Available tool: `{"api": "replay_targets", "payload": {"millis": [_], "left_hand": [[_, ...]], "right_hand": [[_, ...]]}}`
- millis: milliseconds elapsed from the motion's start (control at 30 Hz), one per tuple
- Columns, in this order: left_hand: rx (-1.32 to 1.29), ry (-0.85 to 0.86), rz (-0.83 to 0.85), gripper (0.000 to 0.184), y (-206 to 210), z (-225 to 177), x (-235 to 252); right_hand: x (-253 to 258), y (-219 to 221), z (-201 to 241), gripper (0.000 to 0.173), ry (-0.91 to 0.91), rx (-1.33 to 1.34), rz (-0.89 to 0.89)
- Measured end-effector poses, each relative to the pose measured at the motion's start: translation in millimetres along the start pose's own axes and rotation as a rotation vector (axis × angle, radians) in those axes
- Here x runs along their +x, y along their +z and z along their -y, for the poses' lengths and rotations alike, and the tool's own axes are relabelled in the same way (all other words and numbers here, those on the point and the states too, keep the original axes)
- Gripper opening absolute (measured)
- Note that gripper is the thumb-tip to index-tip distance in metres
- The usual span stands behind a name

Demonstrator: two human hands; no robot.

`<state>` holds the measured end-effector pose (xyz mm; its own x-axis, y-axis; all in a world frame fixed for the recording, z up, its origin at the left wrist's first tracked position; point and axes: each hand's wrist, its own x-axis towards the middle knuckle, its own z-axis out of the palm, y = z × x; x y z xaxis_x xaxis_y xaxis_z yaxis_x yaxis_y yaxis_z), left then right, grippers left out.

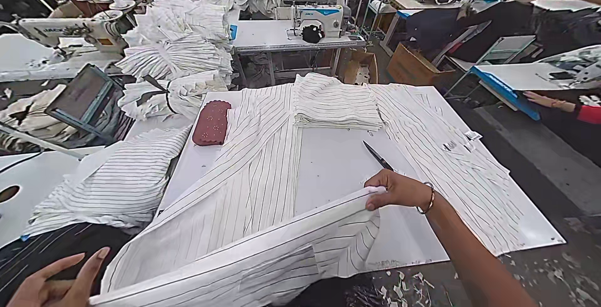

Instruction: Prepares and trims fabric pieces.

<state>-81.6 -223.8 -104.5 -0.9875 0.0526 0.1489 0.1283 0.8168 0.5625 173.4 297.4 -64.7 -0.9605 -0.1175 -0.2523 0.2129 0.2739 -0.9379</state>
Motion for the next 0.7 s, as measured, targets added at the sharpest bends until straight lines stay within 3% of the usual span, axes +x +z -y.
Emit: {"api": "replay_targets", "payload": {"millis": [67,133,267,400,500,567,700], "left_hand": [[0.059,0.064,0.105,0.055,33.8,-13.7,22.5],[0.044,0.242,0.129,0.048,93.5,-36.1,45.1],[-0.049,0.544,0.333,0.041,235.7,-144.1,70.1],[0.113,0.560,0.480,0.045,334.4,-230.9,116.4],[0.113,0.363,0.590,0.036,357.8,-267.4,157.1],[-0.117,0.194,0.591,0.031,352.0,-278.5,170.0],[-0.698,0.067,0.591,0.018,280.0,-296.0,125.5]], "right_hand": [[12.4,-13.1,-6.1,0.012,0.039,-0.001,-0.196],[36.9,-14.0,-29.5,0.017,0.122,-0.056,-0.428],[85.9,7.0,-90.3,0.014,0.207,0.179,-0.850],[110.7,27.8,-132.0,0.014,0.227,0.374,-1.051],[114.8,37.2,-145.4,0.018,0.238,0.318,-1.055],[110.9,40.4,-141.1,0.027,0.270,0.204,-1.047],[98.5,49.3,-116.9,0.039,0.282,-0.077,-1.007]]}}
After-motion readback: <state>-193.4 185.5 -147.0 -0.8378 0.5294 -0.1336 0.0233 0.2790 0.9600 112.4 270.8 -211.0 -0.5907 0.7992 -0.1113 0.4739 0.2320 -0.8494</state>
